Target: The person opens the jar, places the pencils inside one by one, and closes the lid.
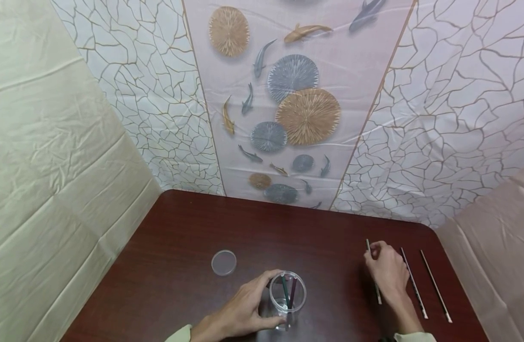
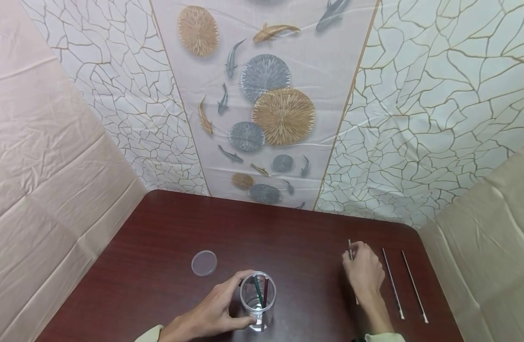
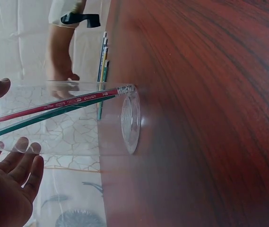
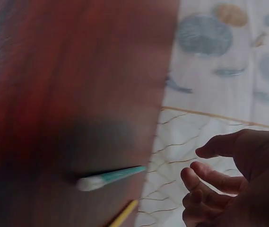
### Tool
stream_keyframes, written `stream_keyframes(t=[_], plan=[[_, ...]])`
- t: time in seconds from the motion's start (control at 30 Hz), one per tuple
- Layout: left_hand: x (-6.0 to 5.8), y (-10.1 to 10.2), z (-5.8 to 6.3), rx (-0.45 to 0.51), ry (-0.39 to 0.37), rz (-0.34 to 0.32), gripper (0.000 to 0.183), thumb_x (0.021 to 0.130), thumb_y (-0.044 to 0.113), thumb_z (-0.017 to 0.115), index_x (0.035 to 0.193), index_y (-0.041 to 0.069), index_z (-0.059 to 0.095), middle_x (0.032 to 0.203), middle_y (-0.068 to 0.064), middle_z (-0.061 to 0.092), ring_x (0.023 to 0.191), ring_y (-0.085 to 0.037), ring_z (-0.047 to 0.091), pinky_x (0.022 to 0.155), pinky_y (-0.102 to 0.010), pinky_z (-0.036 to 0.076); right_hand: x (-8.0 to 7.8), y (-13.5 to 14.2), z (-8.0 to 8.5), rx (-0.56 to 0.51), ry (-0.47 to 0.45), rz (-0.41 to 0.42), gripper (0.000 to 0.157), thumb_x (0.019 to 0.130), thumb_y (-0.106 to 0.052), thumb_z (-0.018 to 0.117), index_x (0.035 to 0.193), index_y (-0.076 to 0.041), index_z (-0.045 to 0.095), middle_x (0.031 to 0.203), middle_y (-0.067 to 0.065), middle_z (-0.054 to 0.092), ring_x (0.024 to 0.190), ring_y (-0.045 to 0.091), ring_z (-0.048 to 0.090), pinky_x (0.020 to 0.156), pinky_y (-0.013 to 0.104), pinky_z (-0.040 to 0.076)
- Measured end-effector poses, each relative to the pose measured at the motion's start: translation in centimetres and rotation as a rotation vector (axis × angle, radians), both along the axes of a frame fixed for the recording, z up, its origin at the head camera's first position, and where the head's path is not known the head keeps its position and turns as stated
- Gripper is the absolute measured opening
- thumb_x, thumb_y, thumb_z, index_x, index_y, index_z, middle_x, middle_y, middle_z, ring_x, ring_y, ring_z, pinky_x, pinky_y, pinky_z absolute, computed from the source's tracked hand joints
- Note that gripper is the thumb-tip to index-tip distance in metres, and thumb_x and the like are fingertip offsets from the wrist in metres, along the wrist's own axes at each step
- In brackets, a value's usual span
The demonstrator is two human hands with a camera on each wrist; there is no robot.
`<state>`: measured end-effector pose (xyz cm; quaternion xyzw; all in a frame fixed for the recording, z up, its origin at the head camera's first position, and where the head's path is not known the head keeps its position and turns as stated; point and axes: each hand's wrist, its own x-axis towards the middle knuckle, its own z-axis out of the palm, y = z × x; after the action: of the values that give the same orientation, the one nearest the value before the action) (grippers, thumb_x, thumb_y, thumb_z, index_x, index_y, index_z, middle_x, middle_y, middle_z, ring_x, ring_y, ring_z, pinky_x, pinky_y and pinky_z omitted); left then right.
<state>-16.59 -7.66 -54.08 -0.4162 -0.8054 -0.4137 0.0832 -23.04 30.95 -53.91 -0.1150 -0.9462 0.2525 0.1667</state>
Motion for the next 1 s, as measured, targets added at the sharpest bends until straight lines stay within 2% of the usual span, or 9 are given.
stream_keyframes(t=[0.17,0.3,0.47,1.0], plan=[[0.0,0.0,0.0,0.006,0.008,-0.009,0.094,0.085,0.034,0.092,0.159,0.020,0.035,0.142,0.005,0.060,0.123,-0.012,0.063,0.100,-0.040,0.057,-0.5,0.9,-1.6,0.012,-0.046,-0.032,0.024,0.092,-0.018,0.073,0.109,-0.002,0.070,0.097,0.019,0.073,0.076,0.044,0.067,0.056,0.052,0.047],[0.0,0.0,0.0,0.006,0.009,-0.009,0.093,0.086,0.037,0.090,0.159,0.019,0.035,0.141,0.003,0.061,0.124,-0.012,0.063,0.100,-0.041,0.057,-0.8,1.2,-2.2,0.031,-0.052,-0.041,0.023,0.090,-0.015,0.073,0.108,0.000,0.070,0.099,0.026,0.071,0.076,0.050,0.066,0.055,0.057,0.048],[0.0,0.0,0.0,0.009,0.013,-0.012,0.091,0.088,0.039,0.089,0.159,0.019,0.036,0.142,0.003,0.061,0.123,-0.012,0.063,0.099,-0.041,0.057,-0.9,1.4,-2.8,0.041,-0.071,-0.053,0.022,0.090,-0.013,0.074,0.107,0.002,0.071,0.098,0.031,0.071,0.075,0.052,0.065,0.053,0.057,0.047],[-0.1,0.0,0.0,0.015,0.015,-0.010,0.092,0.086,0.037,0.090,0.159,0.019,0.036,0.142,0.005,0.060,0.123,-0.013,0.064,0.099,-0.042,0.057,-0.9,1.7,-4.3,0.032,-0.138,-0.064,0.026,0.090,-0.013,0.070,0.111,0.002,0.069,0.094,0.033,0.070,0.076,0.055,0.066,0.053,0.059,0.046]])
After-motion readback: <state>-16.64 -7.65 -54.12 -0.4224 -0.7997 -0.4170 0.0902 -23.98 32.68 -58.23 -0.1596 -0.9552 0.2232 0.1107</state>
